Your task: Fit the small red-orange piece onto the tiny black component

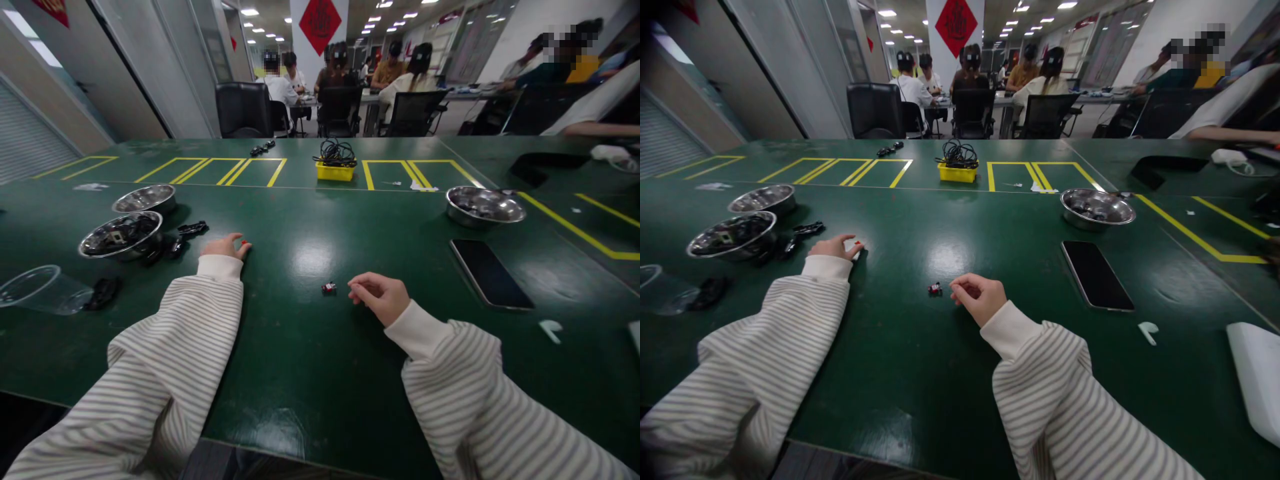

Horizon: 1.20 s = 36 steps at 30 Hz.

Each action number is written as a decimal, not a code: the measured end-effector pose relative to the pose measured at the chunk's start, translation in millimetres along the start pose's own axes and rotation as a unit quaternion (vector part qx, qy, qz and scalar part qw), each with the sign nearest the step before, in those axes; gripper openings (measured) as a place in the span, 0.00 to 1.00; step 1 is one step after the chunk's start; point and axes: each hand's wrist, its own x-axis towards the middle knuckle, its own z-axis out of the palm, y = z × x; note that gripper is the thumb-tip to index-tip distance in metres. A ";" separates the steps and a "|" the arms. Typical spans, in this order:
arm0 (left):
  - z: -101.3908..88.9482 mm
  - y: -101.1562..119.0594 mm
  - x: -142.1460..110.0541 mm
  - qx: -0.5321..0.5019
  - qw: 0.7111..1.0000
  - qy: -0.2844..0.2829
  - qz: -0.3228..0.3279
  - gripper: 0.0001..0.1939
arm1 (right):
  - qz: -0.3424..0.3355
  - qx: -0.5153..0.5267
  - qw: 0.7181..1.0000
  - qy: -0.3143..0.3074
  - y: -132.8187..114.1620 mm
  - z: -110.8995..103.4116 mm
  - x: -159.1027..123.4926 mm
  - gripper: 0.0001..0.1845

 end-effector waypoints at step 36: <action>13.2 141.1 -85.7 -0.106 0.962 -0.104 0.228 0.16 | 0.072 0.073 0.995 -0.014 1.3 9.5 4.9 0.12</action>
